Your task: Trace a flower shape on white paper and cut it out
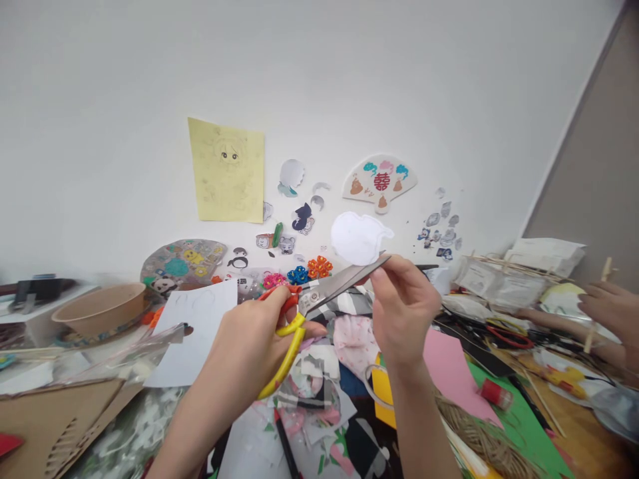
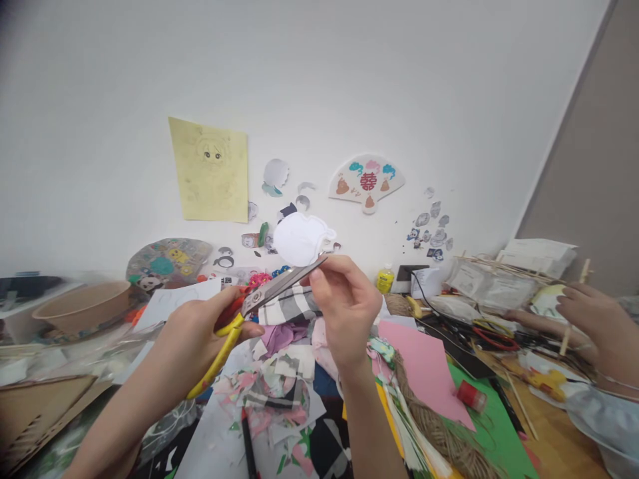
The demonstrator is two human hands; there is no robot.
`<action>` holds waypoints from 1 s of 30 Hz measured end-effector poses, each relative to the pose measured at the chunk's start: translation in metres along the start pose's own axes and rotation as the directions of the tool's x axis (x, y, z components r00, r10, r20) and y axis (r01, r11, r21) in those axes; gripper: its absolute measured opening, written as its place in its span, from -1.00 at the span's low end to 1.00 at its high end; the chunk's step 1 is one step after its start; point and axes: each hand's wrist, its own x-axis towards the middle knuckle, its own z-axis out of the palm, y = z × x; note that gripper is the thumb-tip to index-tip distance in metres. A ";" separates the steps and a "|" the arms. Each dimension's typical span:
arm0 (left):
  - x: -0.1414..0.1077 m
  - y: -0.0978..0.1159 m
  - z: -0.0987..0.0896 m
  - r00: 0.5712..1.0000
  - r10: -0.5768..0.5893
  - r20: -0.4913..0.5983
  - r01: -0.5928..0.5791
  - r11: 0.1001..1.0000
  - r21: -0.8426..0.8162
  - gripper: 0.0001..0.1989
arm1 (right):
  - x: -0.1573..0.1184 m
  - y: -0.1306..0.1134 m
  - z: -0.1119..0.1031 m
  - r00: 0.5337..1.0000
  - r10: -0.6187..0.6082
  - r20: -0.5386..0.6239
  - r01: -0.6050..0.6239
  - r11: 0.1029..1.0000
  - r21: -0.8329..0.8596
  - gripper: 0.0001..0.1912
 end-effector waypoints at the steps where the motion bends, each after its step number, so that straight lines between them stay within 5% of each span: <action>1: 0.000 0.000 -0.001 1.000 -0.003 0.005 0.003 1.000 0.006 -0.55 | 0.001 0.000 -0.002 1.000 0.004 0.020 -0.004 1.000 0.019 -0.88; 8: 0.000 0.002 -0.002 0.999 0.008 0.036 -0.009 1.000 0.016 -0.54 | 0.006 -0.003 -0.007 0.994 0.076 0.076 -0.081 0.994 0.069 -0.87; 17: 0.000 0.008 0.002 0.999 0.014 0.052 -0.011 0.998 -0.060 -0.57 | -0.004 -0.001 0.012 0.990 -0.059 -0.126 0.055 0.998 -0.035 -0.91; 30: 0.000 0.009 0.007 0.998 -0.014 0.054 0.017 0.997 -0.069 -0.61 | -0.009 0.000 0.020 0.968 -0.114 -0.226 0.086 0.988 -0.131 -0.92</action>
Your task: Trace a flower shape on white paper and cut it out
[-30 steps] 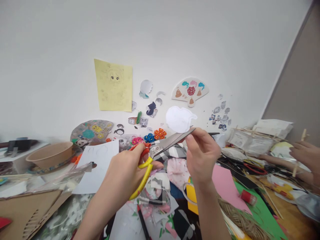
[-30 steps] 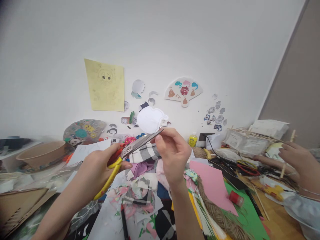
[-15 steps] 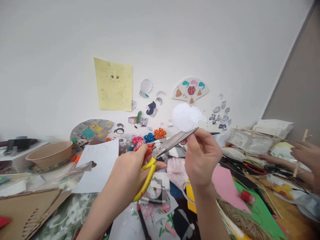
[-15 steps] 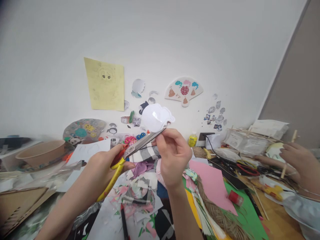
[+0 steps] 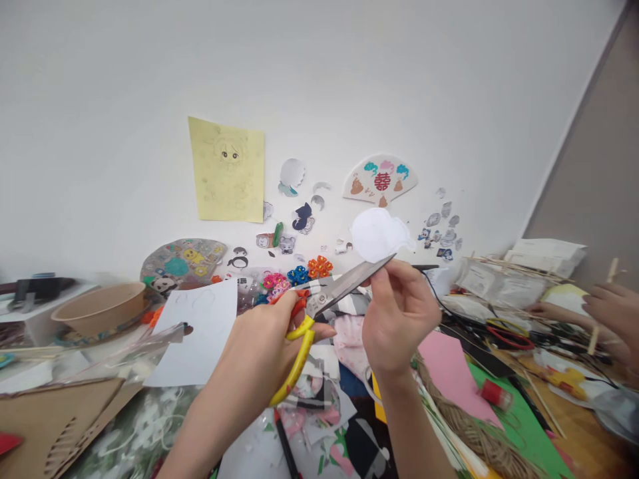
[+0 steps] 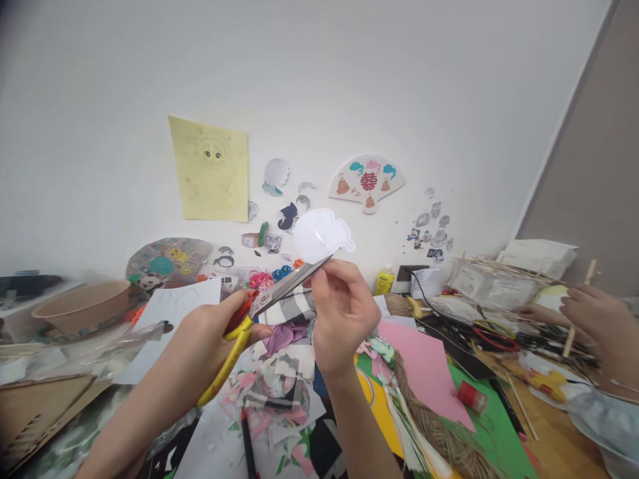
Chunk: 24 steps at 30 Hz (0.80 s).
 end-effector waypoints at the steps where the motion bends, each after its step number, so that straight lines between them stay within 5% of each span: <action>1: 0.000 0.000 0.000 1.000 -0.002 0.005 0.002 1.000 0.001 -0.61 | -0.001 0.000 0.000 1.000 -0.007 -0.006 0.007 1.000 0.003 -0.92; 6: 0.000 -0.002 0.001 1.000 0.000 0.009 0.000 1.000 -0.012 -0.62 | -0.001 0.002 0.000 1.000 0.000 -0.011 0.000 1.000 0.014 -0.91; 15: -0.001 -0.009 -0.002 0.998 0.037 -0.047 -0.035 0.998 0.049 -0.58 | 0.012 0.005 -0.015 0.977 0.101 0.187 -0.110 0.993 0.035 -0.96; 24: 0.000 -0.005 -0.003 0.999 0.027 -0.042 -0.025 0.999 0.048 -0.56 | 0.011 0.005 -0.014 0.990 0.062 0.128 -0.061 0.998 -0.007 -0.95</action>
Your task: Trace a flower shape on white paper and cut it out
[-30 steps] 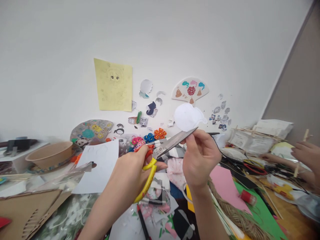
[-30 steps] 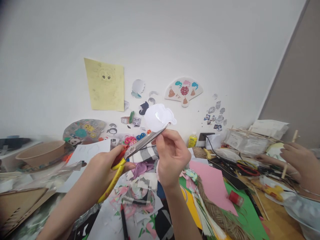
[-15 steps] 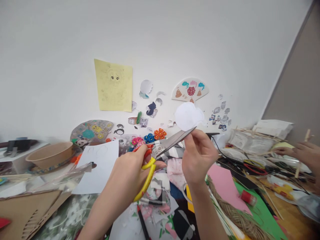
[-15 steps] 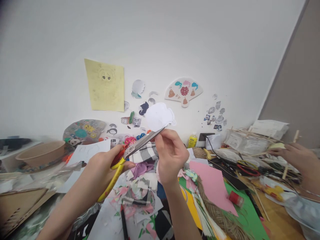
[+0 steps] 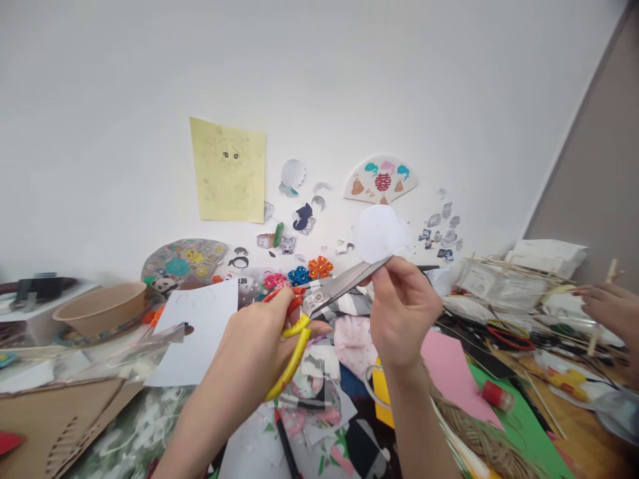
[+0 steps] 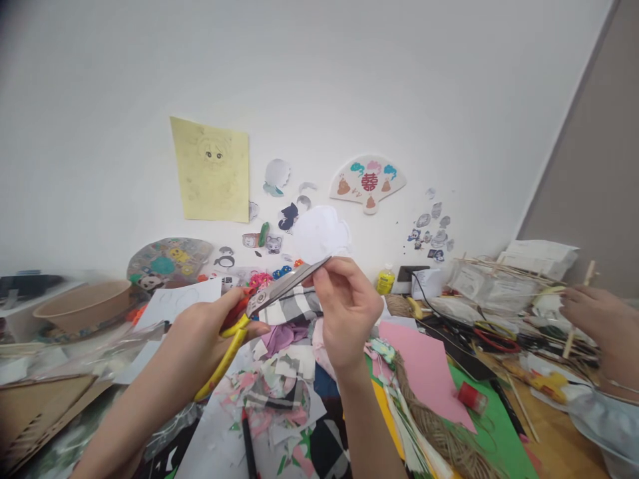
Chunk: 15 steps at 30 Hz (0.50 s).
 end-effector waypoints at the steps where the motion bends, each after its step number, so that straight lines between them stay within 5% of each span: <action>1: 0.000 -0.001 0.000 1.000 0.007 -0.005 -0.007 1.000 0.002 -0.57 | 0.000 0.000 0.000 1.000 -0.004 -0.002 0.004 1.000 -0.004 -0.94; 15: -0.002 -0.004 -0.002 0.999 0.049 -0.019 -0.049 0.999 0.009 -0.62 | 0.006 -0.002 -0.007 0.992 -0.055 0.113 0.054 0.999 0.009 -0.93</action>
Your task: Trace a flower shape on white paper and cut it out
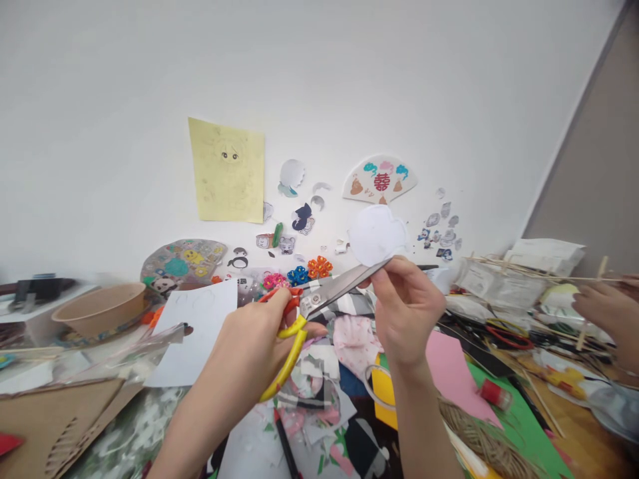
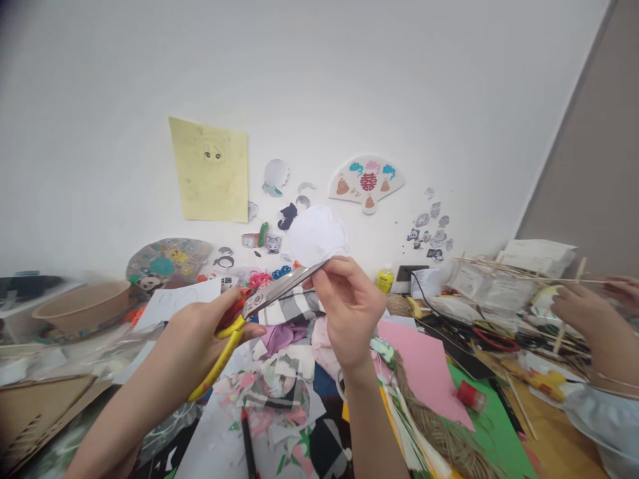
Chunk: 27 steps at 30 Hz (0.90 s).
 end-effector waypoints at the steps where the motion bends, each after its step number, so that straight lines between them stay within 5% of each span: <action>1: 0.000 0.001 0.000 1.000 -0.006 0.007 0.006 1.000 -0.003 -0.62 | 0.000 -0.001 -0.001 1.000 -0.001 0.005 0.001 1.000 0.003 -0.93; 27: -0.004 0.001 -0.007 0.997 -0.034 0.070 0.029 0.997 0.066 -0.59 | 0.007 0.002 -0.024 0.977 0.017 0.213 -0.045 0.991 0.124 -0.81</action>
